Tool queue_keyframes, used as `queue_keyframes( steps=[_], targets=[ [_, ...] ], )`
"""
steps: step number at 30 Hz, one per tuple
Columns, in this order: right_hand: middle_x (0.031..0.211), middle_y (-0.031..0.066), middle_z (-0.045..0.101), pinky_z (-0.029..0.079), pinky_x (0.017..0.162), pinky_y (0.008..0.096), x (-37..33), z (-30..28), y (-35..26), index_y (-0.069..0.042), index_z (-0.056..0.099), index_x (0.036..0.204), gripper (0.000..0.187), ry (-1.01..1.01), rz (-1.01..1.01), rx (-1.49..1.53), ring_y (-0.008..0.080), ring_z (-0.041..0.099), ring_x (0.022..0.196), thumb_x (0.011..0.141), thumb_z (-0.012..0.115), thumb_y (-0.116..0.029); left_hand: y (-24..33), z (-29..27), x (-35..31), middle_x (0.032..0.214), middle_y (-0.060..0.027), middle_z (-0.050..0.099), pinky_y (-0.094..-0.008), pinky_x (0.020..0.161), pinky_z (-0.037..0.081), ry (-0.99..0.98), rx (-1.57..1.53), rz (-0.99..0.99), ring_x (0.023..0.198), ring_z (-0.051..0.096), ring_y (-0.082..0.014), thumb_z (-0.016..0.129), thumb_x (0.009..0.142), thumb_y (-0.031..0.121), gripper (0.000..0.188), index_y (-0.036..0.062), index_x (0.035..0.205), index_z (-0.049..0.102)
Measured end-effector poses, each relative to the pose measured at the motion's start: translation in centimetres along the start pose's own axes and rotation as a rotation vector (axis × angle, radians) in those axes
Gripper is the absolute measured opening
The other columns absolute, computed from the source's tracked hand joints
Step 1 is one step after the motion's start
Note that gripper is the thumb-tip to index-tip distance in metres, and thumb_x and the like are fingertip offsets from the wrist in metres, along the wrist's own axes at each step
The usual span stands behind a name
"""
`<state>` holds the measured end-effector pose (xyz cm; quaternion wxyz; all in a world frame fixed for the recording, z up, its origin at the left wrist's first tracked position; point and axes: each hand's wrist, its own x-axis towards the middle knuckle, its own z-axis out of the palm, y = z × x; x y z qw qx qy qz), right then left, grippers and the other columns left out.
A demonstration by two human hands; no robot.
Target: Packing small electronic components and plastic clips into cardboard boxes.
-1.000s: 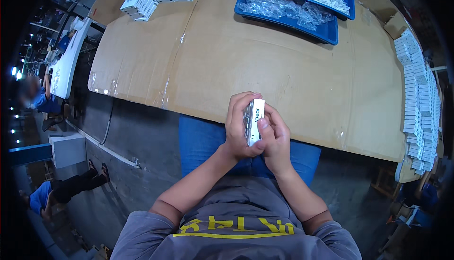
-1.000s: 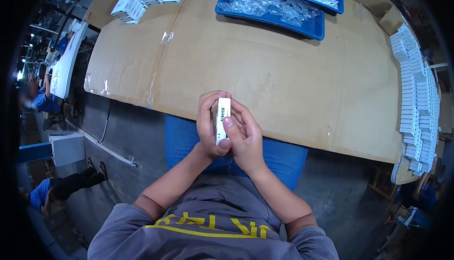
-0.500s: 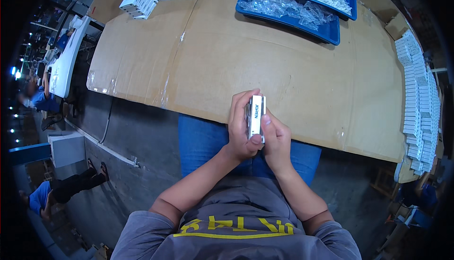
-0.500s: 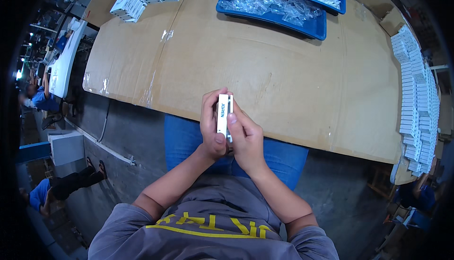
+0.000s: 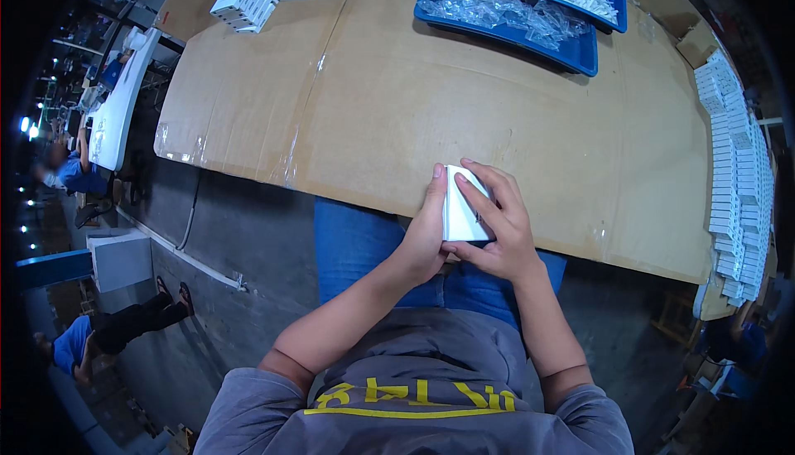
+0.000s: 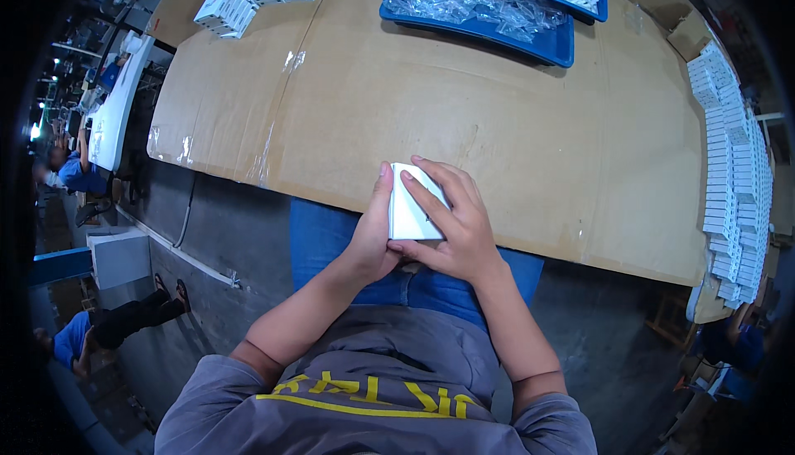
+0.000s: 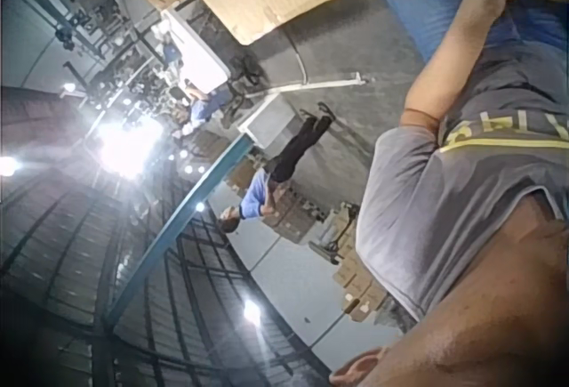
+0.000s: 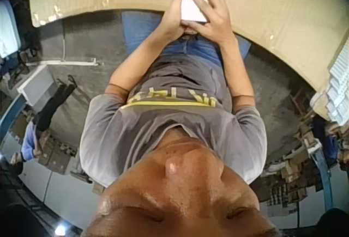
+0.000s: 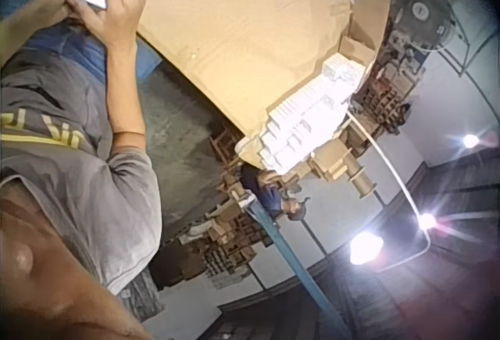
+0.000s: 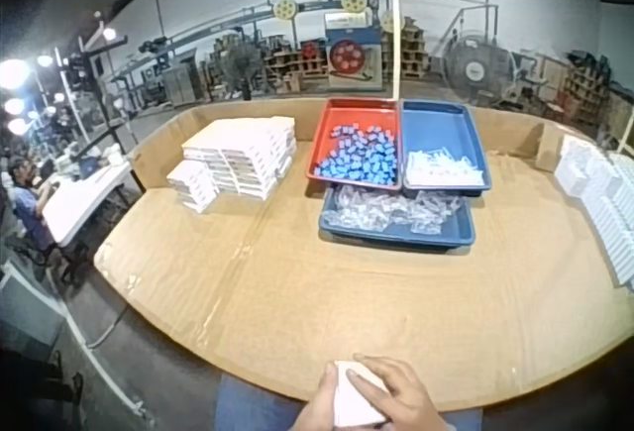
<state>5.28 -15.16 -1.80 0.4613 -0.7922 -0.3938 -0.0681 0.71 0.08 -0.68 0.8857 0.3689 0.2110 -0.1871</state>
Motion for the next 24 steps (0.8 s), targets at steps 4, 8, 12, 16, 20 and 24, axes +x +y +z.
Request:
queue_keyframes(
  steps=[4, 8, 12, 16, 20, 24],
  targets=[
    [0.143, 0.0217, 0.060, 0.045, 0.112, 0.0543, 0.4, 0.1, 0.2, -0.002, 0.066, 0.135, 0.086, 0.037, -0.021, -0.002, 0.0414, 0.060, 0.130, 0.071, 0.089, -0.054, 0.5, 0.3, -0.3, 0.131, -0.0128, 0.062, -0.0409, 0.101, 0.056, -0.060, -0.057, -0.019, 0.121, 0.066, -0.0249, 0.018, 0.111, 0.061, 0.069, 0.0084, 0.148, 0.044],
    [0.136, 0.0267, 0.064, 0.049, 0.108, 0.0532, 0.4, 1.1, 1.0, 0.004, 0.065, 0.131, 0.089, 0.139, -0.120, 0.065, 0.0438, 0.065, 0.125, 0.070, 0.088, -0.057, 0.0, 0.3, -0.4, 0.132, -0.0126, 0.062, -0.0399, 0.103, 0.055, -0.022, -0.032, -0.009, 0.122, 0.065, -0.0242, 0.017, 0.112, 0.059, 0.067, 0.0087, 0.148, 0.044],
    [0.131, 0.0326, 0.065, 0.050, 0.107, 0.0504, 0.1, 1.4, 1.1, 0.010, 0.061, 0.134, 0.097, 0.149, -0.178, 0.057, 0.0449, 0.064, 0.126, 0.073, 0.085, -0.061, -0.1, -0.1, -0.4, 0.133, -0.0122, 0.062, -0.0386, 0.103, 0.055, -0.059, -0.028, 0.004, 0.124, 0.064, -0.0224, 0.018, 0.112, 0.058, 0.066, 0.0092, 0.147, 0.045],
    [0.139, 0.0301, 0.062, 0.051, 0.107, 0.0461, -0.4, 1.8, 0.4, 0.008, 0.062, 0.134, 0.087, 0.254, -0.034, 0.177, 0.0426, 0.064, 0.127, 0.081, 0.082, -0.058, 1.2, 0.0, -0.6, 0.138, -0.0124, 0.060, -0.0381, 0.106, 0.052, -0.105, -0.025, -0.090, 0.127, 0.062, -0.0214, 0.019, 0.112, 0.059, 0.068, 0.0082, 0.151, 0.042],
    [0.150, 0.0273, 0.054, 0.042, 0.116, 0.0432, 0.2, 3.3, -0.4, 0.008, 0.058, 0.142, 0.085, 0.486, 0.354, 0.581, 0.0372, 0.053, 0.141, 0.096, 0.064, -0.064, -2.1, -1.1, 0.4, 0.147, -0.0098, 0.052, -0.0367, 0.114, 0.043, -0.130, 0.389, 0.369, 0.134, 0.055, -0.0194, 0.026, 0.114, 0.053, 0.069, 0.0018, 0.161, 0.027],
    [0.157, 0.0259, 0.046, 0.034, 0.121, 0.0451, 0.3, 2.5, -1.4, 0.005, 0.055, 0.147, 0.059, 0.356, 0.384, 0.579, 0.0351, 0.044, 0.147, 0.111, 0.047, -0.041, -2.0, -0.8, 0.2, 0.143, -0.0107, 0.049, -0.0326, 0.111, 0.042, -0.081, 0.433, 0.340, 0.135, 0.050, -0.0181, 0.048, 0.113, 0.030, 0.061, 0.0001, 0.160, 0.024]
  ],
)
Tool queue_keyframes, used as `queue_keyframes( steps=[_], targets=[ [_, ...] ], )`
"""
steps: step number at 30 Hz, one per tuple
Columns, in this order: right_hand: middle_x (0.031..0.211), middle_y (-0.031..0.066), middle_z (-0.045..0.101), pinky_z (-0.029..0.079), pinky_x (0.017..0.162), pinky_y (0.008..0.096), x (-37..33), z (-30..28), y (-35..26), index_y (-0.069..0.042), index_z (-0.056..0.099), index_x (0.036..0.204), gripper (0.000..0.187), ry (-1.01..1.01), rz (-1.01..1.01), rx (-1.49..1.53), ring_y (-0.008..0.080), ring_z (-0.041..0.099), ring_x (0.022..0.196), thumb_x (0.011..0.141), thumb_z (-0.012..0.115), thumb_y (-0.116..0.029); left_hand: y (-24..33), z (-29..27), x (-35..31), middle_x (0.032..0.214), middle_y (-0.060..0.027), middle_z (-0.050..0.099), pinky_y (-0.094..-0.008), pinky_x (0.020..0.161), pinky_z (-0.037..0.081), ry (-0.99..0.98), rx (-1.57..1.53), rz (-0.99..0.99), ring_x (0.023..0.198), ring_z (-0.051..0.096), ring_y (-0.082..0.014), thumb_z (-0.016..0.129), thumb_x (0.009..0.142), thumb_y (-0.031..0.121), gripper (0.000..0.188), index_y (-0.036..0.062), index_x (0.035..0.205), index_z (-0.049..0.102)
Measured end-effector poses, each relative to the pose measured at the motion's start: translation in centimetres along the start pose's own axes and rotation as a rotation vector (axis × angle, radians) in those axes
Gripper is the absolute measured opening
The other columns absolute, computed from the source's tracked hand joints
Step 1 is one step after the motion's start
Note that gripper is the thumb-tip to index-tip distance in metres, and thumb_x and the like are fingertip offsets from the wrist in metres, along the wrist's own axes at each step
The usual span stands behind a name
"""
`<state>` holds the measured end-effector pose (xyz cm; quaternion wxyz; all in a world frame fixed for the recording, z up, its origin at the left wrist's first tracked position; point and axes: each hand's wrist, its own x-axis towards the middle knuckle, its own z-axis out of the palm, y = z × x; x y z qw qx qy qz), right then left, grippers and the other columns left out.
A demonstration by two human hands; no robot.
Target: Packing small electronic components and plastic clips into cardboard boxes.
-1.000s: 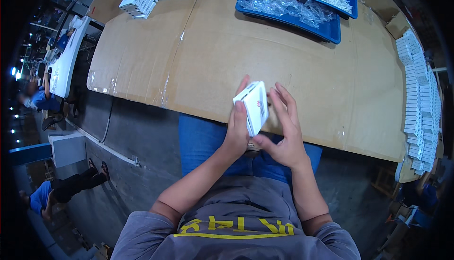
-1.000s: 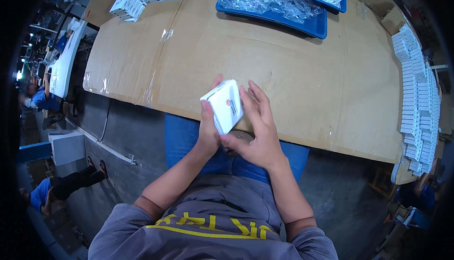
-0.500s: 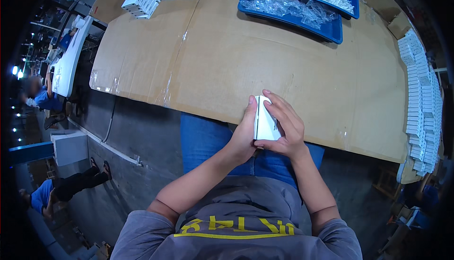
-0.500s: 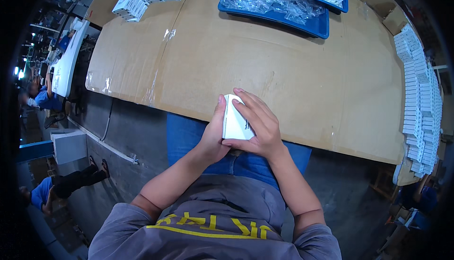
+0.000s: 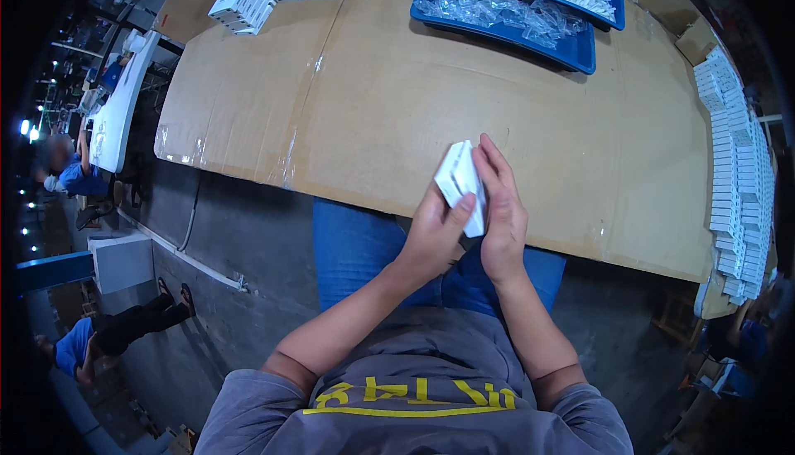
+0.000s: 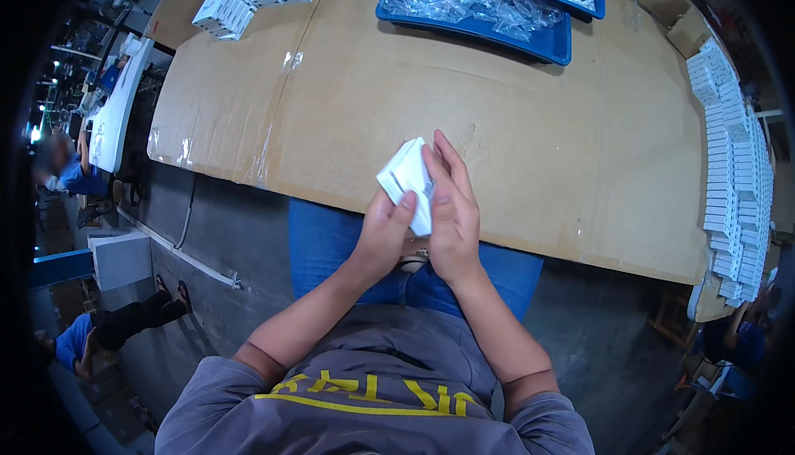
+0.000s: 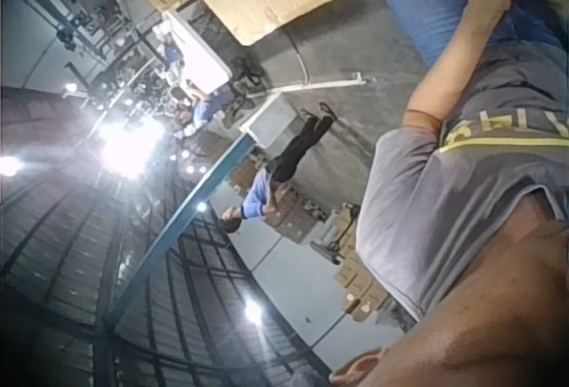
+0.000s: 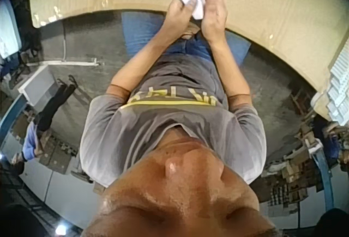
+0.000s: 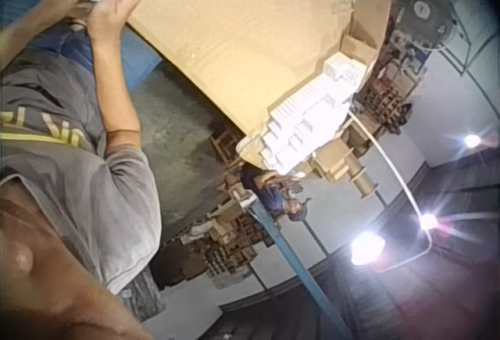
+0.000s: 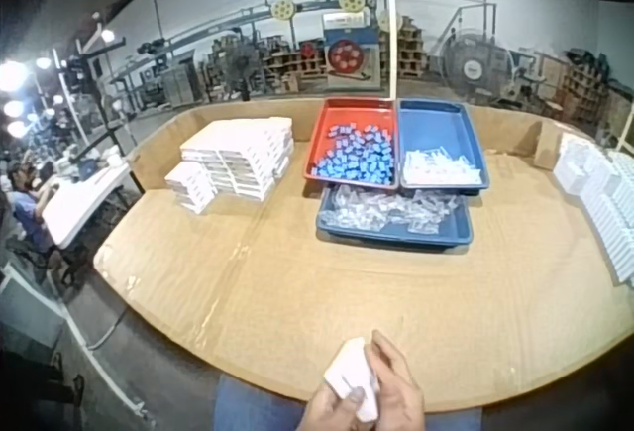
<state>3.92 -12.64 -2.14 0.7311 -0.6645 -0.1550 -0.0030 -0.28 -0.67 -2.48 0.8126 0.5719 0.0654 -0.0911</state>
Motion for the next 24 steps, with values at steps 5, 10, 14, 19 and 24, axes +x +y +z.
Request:
queue_keyframes(
  steps=[5, 10, 14, 19, 24],
  targets=[
    [0.157, 0.0254, 0.047, 0.039, 0.119, 0.0440, 0.1, -1.5, -0.2, 0.003, 0.054, 0.148, 0.052, -0.360, -0.079, -0.315, 0.0390, 0.048, 0.145, 0.099, 0.061, -0.013, 0.2, -1.2, 1.6, 0.135, -0.0110, 0.059, -0.0331, 0.098, 0.053, 0.266, -0.176, 0.044, 0.119, 0.062, -0.0162, 0.035, 0.113, 0.052, 0.065, 0.0058, 0.158, 0.031],
    [0.145, 0.0262, 0.059, 0.050, 0.109, 0.0434, 0.0, -1.2, 1.1, 0.003, 0.058, 0.143, 0.051, -0.325, -0.227, -0.437, 0.0400, 0.059, 0.133, 0.094, 0.066, -0.008, -0.1, -1.6, 1.8, 0.117, -0.0077, 0.062, -0.0313, 0.086, 0.055, 0.297, -0.133, -0.084, 0.099, 0.064, -0.0144, 0.031, 0.113, 0.054, 0.059, 0.0035, 0.140, 0.045],
    [0.134, 0.0262, 0.066, 0.059, 0.095, 0.0416, 0.0, -0.9, 1.4, 0.005, 0.061, 0.138, 0.049, -0.267, -0.321, -0.521, 0.0383, 0.070, 0.118, 0.091, 0.068, -0.003, -0.6, -1.1, 1.5, 0.115, -0.0074, 0.060, -0.0293, 0.084, 0.054, 0.307, -0.073, -0.044, 0.097, 0.062, -0.0129, 0.031, 0.113, 0.053, 0.059, 0.0033, 0.142, 0.044],
    [0.130, 0.0259, 0.068, 0.062, 0.087, 0.0408, -0.7, -0.7, 1.8, 0.007, 0.059, 0.139, 0.048, -0.234, -0.307, -0.537, 0.0375, 0.074, 0.107, 0.092, 0.066, -0.003, 0.8, 0.1, 1.1, 0.115, -0.0071, 0.054, -0.0295, 0.087, 0.048, 0.351, -0.037, -0.074, 0.099, 0.052, -0.0116, 0.037, 0.115, 0.039, 0.046, 0.0023, 0.143, 0.040],
    [0.128, 0.0265, 0.069, 0.062, 0.078, 0.0409, -1.3, -0.8, 2.6, 0.009, 0.057, 0.140, 0.045, -0.256, -0.289, -0.563, 0.0365, 0.076, 0.095, 0.097, 0.061, -0.003, 0.9, 0.1, 1.2, 0.111, -0.0059, 0.053, -0.0286, 0.084, 0.048, 0.339, 0.054, -0.013, 0.096, 0.051, -0.0103, 0.037, 0.115, 0.037, 0.045, 0.0026, 0.144, 0.039]
  ],
)
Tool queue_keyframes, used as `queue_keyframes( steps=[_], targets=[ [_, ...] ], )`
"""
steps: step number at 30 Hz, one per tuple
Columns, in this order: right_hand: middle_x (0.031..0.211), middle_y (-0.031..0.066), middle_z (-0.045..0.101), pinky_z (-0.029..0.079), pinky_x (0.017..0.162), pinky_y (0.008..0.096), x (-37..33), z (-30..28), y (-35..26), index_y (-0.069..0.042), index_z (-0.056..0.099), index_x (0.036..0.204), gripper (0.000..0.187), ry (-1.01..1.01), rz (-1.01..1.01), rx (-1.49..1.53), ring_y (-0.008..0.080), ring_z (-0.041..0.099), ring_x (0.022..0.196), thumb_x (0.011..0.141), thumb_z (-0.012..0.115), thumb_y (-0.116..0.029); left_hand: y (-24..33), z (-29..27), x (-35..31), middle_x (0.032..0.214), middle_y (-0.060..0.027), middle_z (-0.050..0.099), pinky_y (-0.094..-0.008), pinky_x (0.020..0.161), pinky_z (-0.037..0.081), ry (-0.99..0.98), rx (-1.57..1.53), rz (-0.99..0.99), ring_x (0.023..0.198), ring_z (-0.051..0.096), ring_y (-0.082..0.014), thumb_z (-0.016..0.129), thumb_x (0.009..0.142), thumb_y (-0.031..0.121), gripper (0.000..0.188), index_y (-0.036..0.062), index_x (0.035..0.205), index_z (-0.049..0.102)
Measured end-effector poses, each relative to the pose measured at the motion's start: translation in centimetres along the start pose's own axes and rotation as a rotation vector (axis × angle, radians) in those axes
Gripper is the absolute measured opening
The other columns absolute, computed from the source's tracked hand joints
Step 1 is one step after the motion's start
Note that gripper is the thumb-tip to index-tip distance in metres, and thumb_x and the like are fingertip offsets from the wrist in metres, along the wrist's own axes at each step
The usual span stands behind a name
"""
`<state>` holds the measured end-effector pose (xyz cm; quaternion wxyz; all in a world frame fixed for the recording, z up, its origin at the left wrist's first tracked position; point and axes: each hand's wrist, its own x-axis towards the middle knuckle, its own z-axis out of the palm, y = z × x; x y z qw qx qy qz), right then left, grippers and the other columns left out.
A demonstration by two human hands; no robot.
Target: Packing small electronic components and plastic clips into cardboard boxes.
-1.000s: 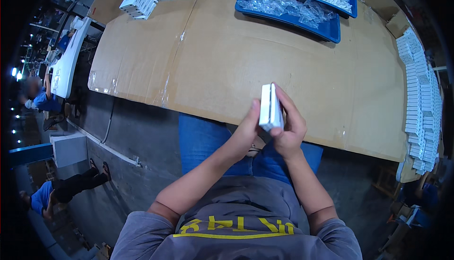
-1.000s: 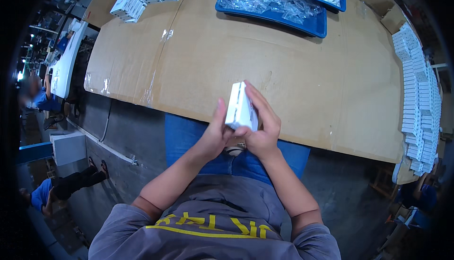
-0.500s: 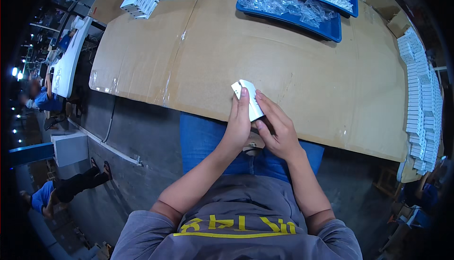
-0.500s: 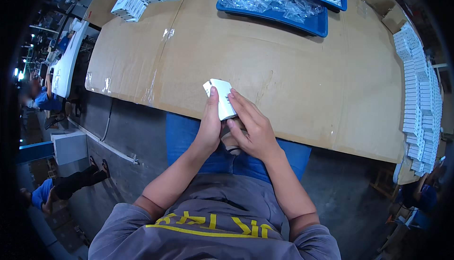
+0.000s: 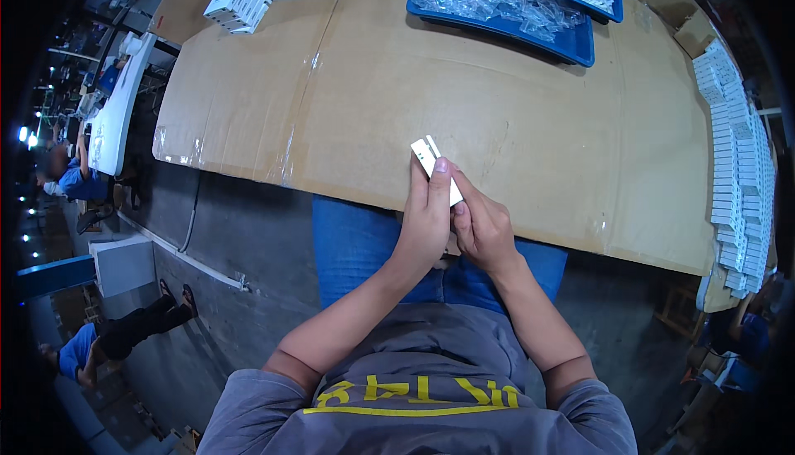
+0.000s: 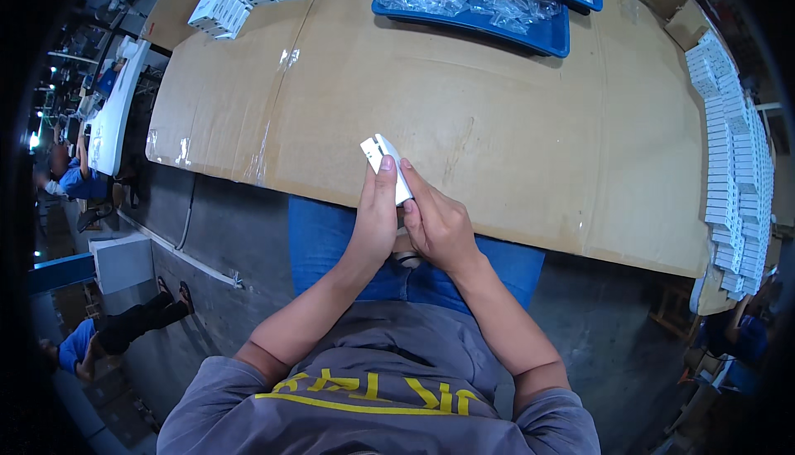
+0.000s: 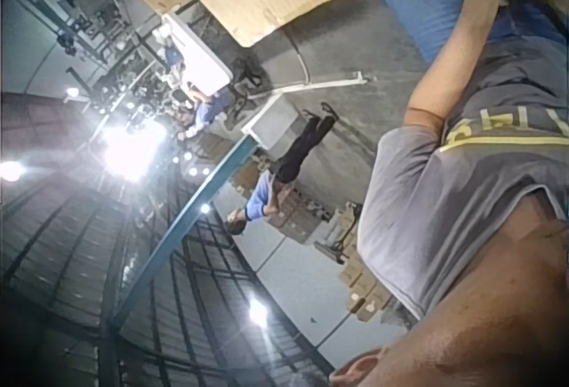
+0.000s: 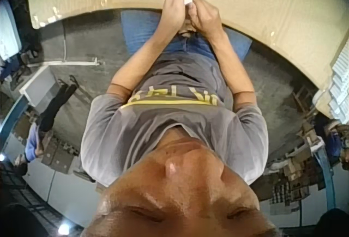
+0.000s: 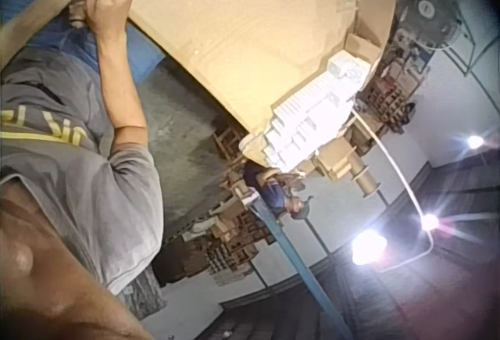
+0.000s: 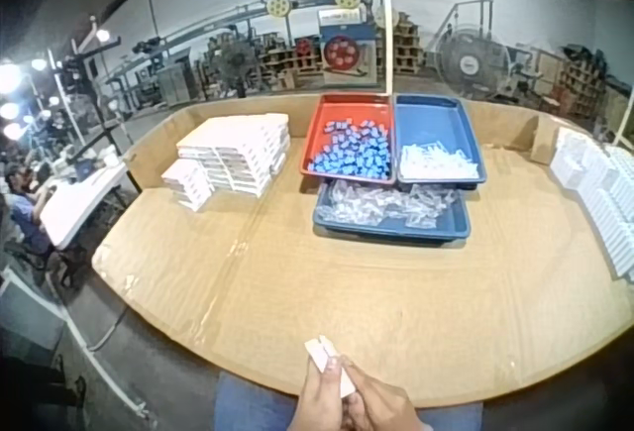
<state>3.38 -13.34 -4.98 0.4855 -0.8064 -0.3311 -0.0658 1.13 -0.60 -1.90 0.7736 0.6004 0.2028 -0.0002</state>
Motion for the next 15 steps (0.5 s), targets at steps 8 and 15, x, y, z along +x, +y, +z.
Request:
queue_keyframes(
  steps=[8, 15],
  targets=[
    [0.126, 0.0297, 0.068, 0.062, 0.075, 0.0415, -0.3, 0.6, 0.0, 0.013, 0.056, 0.139, 0.042, 0.034, -0.035, -0.074, 0.0364, 0.076, 0.090, 0.100, 0.054, -0.004, -0.5, 0.0, -0.2, 0.101, -0.0022, 0.052, -0.0267, 0.077, 0.047, 0.012, -0.074, -0.037, 0.088, 0.049, -0.0074, 0.036, 0.116, 0.036, 0.040, 0.0038, 0.138, 0.044],
    [0.127, 0.0303, 0.068, 0.062, 0.076, 0.0416, -0.6, 1.3, 0.4, 0.015, 0.055, 0.138, 0.042, 0.081, -0.092, -0.108, 0.0365, 0.076, 0.092, 0.100, 0.052, -0.005, -0.6, -0.3, -0.3, 0.099, -0.0014, 0.052, -0.0260, 0.075, 0.047, -0.006, -0.072, -0.039, 0.086, 0.049, -0.0069, 0.036, 0.116, 0.035, 0.039, 0.0045, 0.138, 0.044]
  ],
)
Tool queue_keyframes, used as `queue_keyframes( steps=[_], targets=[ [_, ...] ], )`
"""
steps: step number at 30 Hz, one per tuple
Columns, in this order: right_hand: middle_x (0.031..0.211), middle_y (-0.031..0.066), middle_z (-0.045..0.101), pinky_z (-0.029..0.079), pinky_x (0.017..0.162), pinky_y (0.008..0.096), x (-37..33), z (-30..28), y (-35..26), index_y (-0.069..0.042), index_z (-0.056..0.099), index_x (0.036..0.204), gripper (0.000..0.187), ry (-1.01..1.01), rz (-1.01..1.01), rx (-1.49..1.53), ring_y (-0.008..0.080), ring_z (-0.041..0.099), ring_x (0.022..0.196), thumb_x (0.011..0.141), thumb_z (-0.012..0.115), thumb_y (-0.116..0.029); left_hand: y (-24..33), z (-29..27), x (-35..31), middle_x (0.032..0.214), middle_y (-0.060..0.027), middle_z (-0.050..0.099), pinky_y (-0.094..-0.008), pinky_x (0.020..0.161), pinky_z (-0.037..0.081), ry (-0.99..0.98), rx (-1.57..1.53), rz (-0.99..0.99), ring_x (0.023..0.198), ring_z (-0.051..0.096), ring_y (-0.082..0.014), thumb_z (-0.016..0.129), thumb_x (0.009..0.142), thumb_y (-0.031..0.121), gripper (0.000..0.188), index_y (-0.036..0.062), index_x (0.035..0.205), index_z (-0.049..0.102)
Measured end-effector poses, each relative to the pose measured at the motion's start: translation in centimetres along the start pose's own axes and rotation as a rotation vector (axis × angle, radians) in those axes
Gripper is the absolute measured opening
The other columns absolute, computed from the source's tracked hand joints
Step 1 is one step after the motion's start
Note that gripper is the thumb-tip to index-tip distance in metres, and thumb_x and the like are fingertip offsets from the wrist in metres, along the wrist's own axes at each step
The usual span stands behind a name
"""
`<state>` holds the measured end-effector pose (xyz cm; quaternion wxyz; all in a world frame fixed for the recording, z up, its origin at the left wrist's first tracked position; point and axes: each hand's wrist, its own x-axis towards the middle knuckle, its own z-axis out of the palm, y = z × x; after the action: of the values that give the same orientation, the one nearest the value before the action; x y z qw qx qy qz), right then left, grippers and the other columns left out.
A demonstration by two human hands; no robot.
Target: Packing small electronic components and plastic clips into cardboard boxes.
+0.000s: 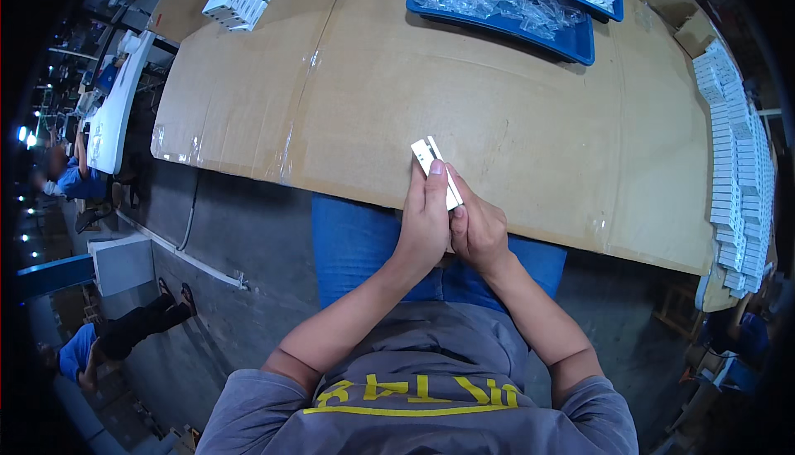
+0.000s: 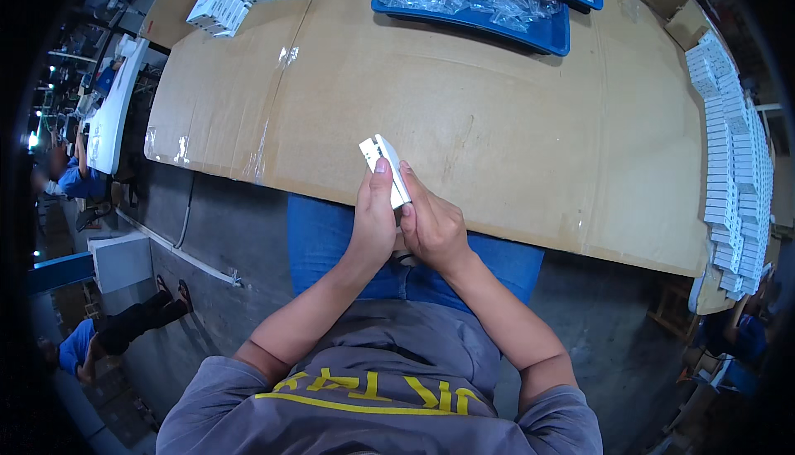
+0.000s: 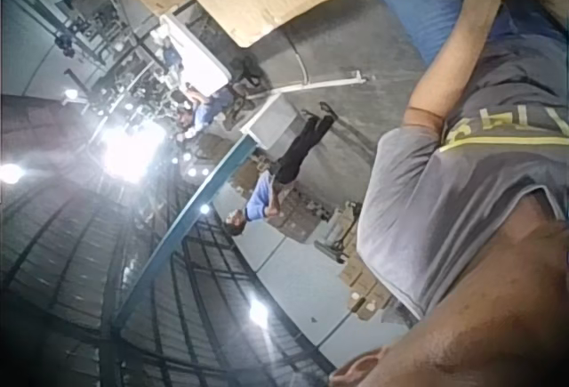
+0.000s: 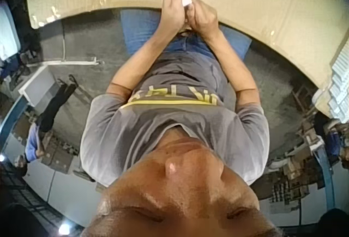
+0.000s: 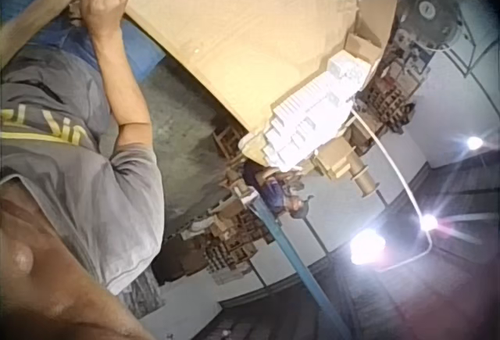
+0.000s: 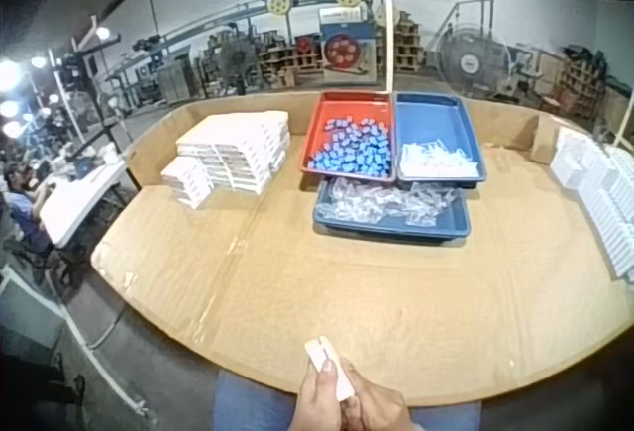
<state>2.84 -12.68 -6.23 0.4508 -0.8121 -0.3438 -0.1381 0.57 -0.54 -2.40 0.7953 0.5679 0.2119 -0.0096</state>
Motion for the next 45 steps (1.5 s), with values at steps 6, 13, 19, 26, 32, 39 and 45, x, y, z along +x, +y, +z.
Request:
queue_keyframes(
  steps=[6, 13, 19, 26, 32, 39, 45],
  targets=[
    [0.127, 0.0307, 0.068, 0.063, 0.077, 0.0410, -0.4, 0.0, -0.3, 0.015, 0.055, 0.138, 0.041, -0.052, 0.061, 0.038, 0.0384, 0.076, 0.094, 0.102, 0.051, -0.006, 0.1, -0.5, -0.2, 0.115, -0.0057, 0.054, -0.0274, 0.089, 0.048, -0.016, 0.061, 0.015, 0.102, 0.052, -0.0103, 0.037, 0.115, 0.034, 0.048, 0.0036, 0.152, 0.036],
    [0.139, 0.0270, 0.063, 0.052, 0.105, 0.0406, 1.5, -0.7, -0.8, 0.008, 0.055, 0.143, 0.045, 0.016, 0.223, 0.359, 0.0341, 0.065, 0.126, 0.111, 0.047, -0.023, 1.5, -1.5, 0.8, 0.144, -0.0124, 0.043, -0.0313, 0.113, 0.037, -0.114, -0.030, 0.172, 0.132, 0.044, -0.0182, 0.039, 0.113, 0.020, 0.054, 0.0019, 0.162, 0.024],
    [0.124, 0.0108, 0.067, 0.052, 0.097, 0.0306, 2.7, -3.5, -1.6, 0.002, 0.056, 0.144, 0.055, -0.103, 0.942, 1.063, 0.0162, 0.065, 0.111, 0.109, 0.056, -0.040, 1.0, -3.3, 1.6, 0.153, -0.0156, 0.037, -0.0407, 0.124, 0.026, -0.294, 0.493, 0.512, 0.144, 0.038, -0.0266, 0.070, 0.087, 0.022, 0.094, 0.0046, 0.163, 0.019],
    [0.138, 0.0134, 0.060, 0.048, 0.109, 0.0356, 2.7, -2.5, -1.7, 0.005, 0.057, 0.140, 0.049, -0.032, 0.809, 1.007, 0.0213, 0.059, 0.128, 0.097, 0.073, -0.013, 1.0, -2.1, 1.3, 0.158, -0.0229, 0.033, -0.0442, 0.121, 0.030, -0.228, 0.126, 0.383, 0.147, 0.035, -0.0325, 0.057, 0.101, 0.041, 0.084, 0.0044, 0.166, 0.017],
    [0.152, 0.0258, 0.050, 0.041, 0.118, 0.0407, 2.9, -1.2, -3.7, 0.006, 0.060, 0.138, 0.050, -0.020, 0.429, 0.364, 0.0347, 0.052, 0.142, 0.092, 0.074, -0.007, 0.6, -1.0, 1.0, 0.144, -0.0146, 0.050, -0.0379, 0.115, 0.039, -0.056, -0.049, 0.248, 0.134, 0.051, -0.0244, 0.025, 0.111, 0.060, 0.076, 0.0053, 0.164, 0.025],
    [0.148, 0.0319, 0.055, 0.052, 0.106, 0.0415, 2.2, 0.1, -5.1, 0.009, 0.058, 0.141, 0.050, 0.118, 0.311, 0.292, 0.0403, 0.059, 0.135, 0.096, 0.072, -0.008, 0.9, -0.7, 0.9, 0.144, -0.0164, 0.049, -0.0398, 0.120, 0.033, -0.106, -0.095, 0.369, 0.140, 0.045, -0.0249, 0.026, 0.109, 0.064, 0.081, 0.0023, 0.162, 0.027],
    [0.145, 0.0358, 0.054, 0.056, 0.100, 0.0411, 1.4, 0.3, -5.1, 0.014, 0.055, 0.141, 0.048, 0.117, 0.229, 0.216, 0.0441, 0.060, 0.131, 0.101, 0.066, -0.010, 0.7, -0.6, 0.5, 0.147, -0.0200, 0.044, -0.0415, 0.122, 0.028, -0.174, -0.125, 0.392, 0.143, 0.040, -0.0278, 0.033, 0.107, 0.068, 0.086, -0.0003, 0.159, 0.028]
  ],
)
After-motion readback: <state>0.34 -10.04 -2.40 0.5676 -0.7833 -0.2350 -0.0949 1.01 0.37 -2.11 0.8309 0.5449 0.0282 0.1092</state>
